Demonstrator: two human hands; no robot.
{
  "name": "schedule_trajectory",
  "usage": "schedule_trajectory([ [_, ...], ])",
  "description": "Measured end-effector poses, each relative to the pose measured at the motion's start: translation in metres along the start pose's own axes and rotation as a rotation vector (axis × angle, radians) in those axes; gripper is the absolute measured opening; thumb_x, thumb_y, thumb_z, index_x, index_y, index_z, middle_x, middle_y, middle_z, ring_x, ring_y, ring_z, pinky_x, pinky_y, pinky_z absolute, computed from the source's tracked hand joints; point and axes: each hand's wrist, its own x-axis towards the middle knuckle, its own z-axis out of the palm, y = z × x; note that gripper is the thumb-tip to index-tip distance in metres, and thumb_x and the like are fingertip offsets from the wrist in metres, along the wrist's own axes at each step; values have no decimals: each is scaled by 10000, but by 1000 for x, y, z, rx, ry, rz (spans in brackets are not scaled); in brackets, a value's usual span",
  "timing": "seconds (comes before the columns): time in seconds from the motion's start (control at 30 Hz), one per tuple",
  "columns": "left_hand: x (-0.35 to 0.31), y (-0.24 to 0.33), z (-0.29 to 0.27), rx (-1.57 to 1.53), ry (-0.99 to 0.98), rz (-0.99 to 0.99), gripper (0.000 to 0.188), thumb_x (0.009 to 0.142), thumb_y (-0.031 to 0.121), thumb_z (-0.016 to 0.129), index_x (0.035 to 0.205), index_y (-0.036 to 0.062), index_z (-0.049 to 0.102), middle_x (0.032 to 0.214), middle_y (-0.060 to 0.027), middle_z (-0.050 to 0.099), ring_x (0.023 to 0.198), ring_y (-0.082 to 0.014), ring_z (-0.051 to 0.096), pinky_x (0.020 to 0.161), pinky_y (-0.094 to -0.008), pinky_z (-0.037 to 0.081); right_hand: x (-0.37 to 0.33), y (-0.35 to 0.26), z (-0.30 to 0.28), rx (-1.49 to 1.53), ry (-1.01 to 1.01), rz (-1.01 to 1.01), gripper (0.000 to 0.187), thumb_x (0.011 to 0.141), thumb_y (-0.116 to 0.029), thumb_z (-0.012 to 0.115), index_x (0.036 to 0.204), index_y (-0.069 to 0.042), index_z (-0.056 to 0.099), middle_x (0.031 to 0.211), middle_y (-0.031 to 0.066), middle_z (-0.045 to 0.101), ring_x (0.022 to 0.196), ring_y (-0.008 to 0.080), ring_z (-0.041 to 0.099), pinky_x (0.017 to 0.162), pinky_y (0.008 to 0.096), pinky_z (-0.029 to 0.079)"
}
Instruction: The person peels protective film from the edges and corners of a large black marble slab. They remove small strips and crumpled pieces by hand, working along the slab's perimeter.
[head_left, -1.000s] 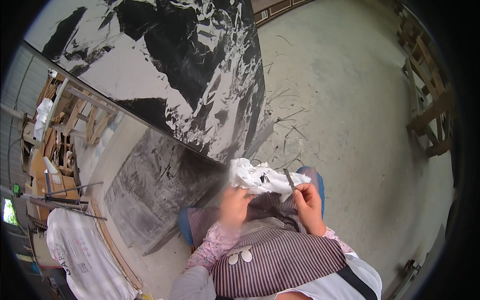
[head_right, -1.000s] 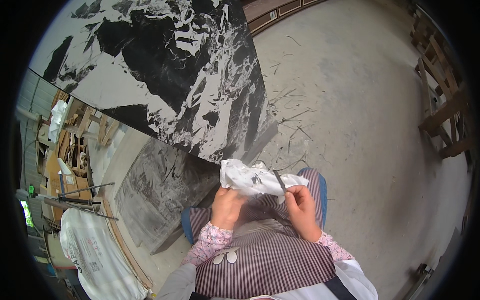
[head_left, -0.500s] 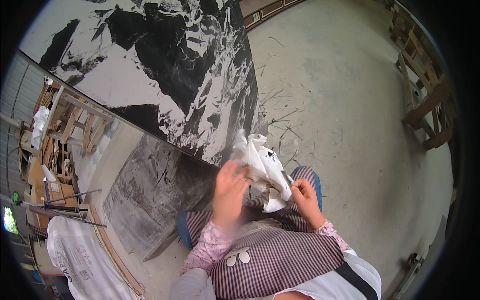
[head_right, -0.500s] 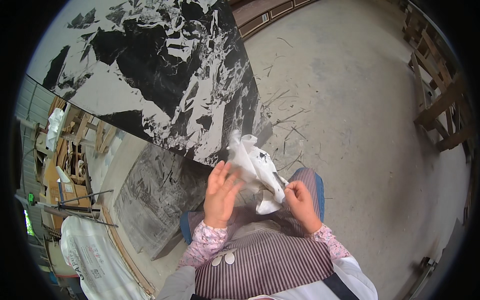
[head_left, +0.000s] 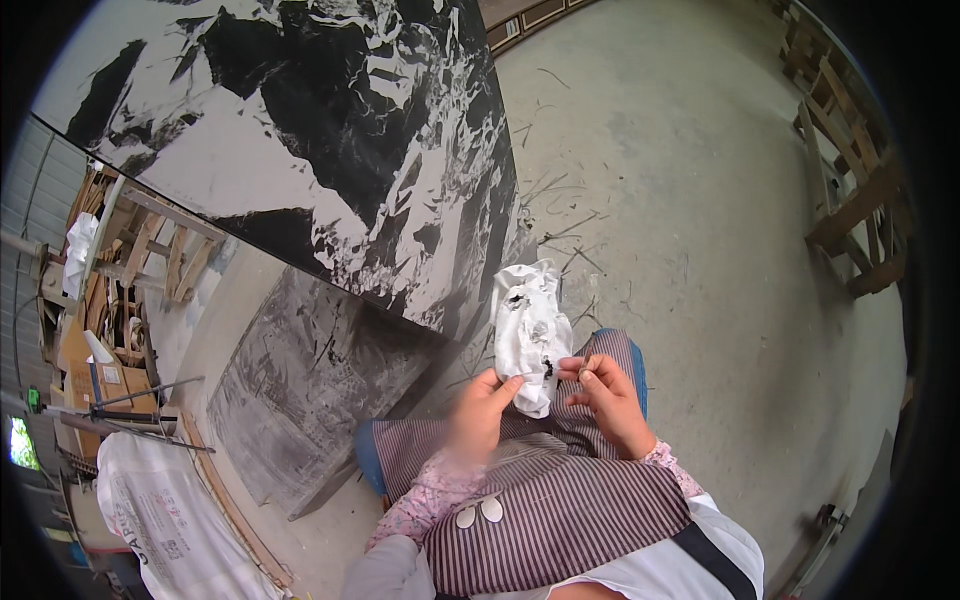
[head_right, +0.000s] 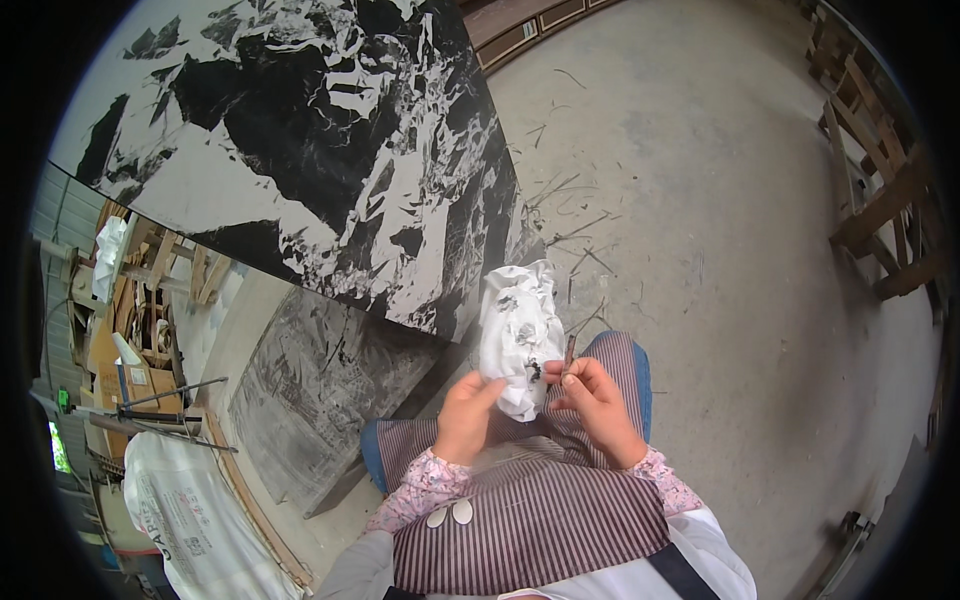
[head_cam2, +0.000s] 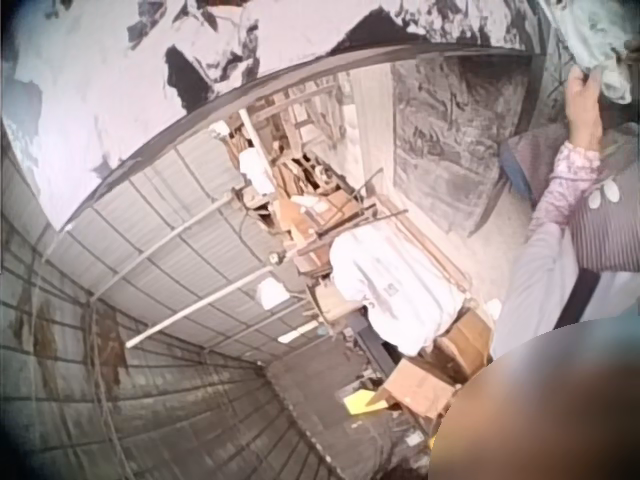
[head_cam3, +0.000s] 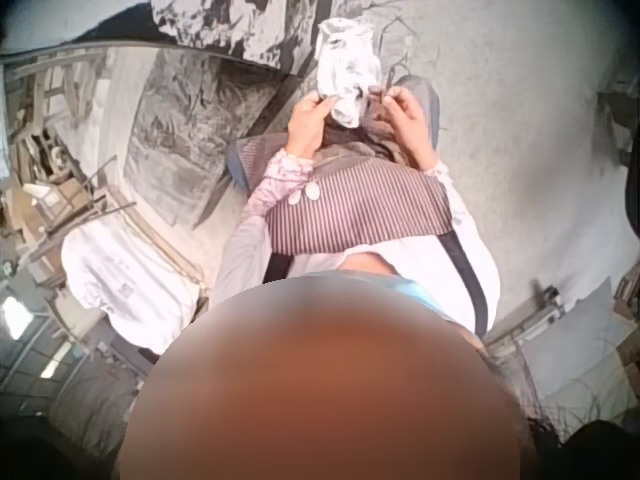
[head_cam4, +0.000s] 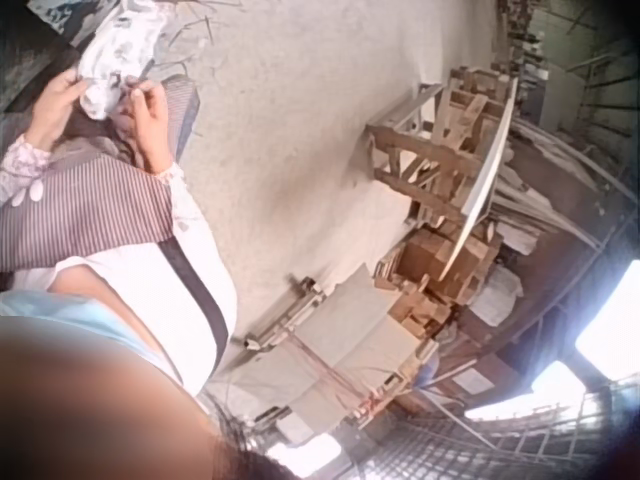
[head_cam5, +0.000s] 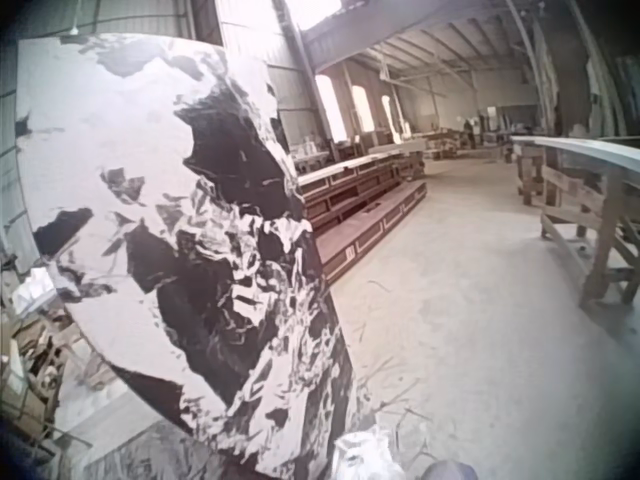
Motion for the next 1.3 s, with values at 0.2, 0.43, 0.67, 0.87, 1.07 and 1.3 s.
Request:
schedule_trajectory([
  [0.2,5,4,-3,-4,-120,-28,285,993,38,633,1259,-63,652,1205,-112,724,1084,-184,690,991,-340,528,4,9,-2,-290,-47,-23,66,1055,-54,577,1113,-35,551,996,6,631,803,44,550,690,219,476],
  [0.43,5,2,-12,58,-224,-125,368,949,20,651,1304,-70,617,1209,-106,717,1087,-173,685,992,-334,523,6,-3,17,-647,126,-203,77,987,-46,667,1031,18,667,869,16,665,773,67,603,689,247,511],
  [0.67,4,9,-4,-144,-286,-131,421,940,32,644,1349,-51,586,1279,-135,686,1132,-211,683,1005,-361,534,6,6,11,-668,119,-181,106,968,-54,698,1040,23,687,892,37,692,798,85,639,730,259,542],
  [0.87,7,-13,-8,-383,-307,-214,429,1007,23,575,1432,-14,527,1347,-122,627,1230,-230,622,1097,-410,490,1,6,12,-670,83,-156,119,956,-57,721,1032,29,688,915,43,700,813,91,654,734,255,545],
  [1.07,12,-35,1,-318,-118,-182,256,1001,25,659,1247,-21,605,1198,-110,680,1073,-217,684,964,-386,572,0,1,16,-866,66,-226,127,932,-73,737,1005,21,692,901,107,705,781,170,682,707,298,545],
  [1.3,15,-37,2,-313,-42,-167,184,997,-6,643,1179,-24,620,1110,-128,707,946,-212,722,866,-368,618,-4,-7,21,-990,48,-331,132,906,-87,742,978,13,695,890,144,697,781,271,688,704,369,546],
])
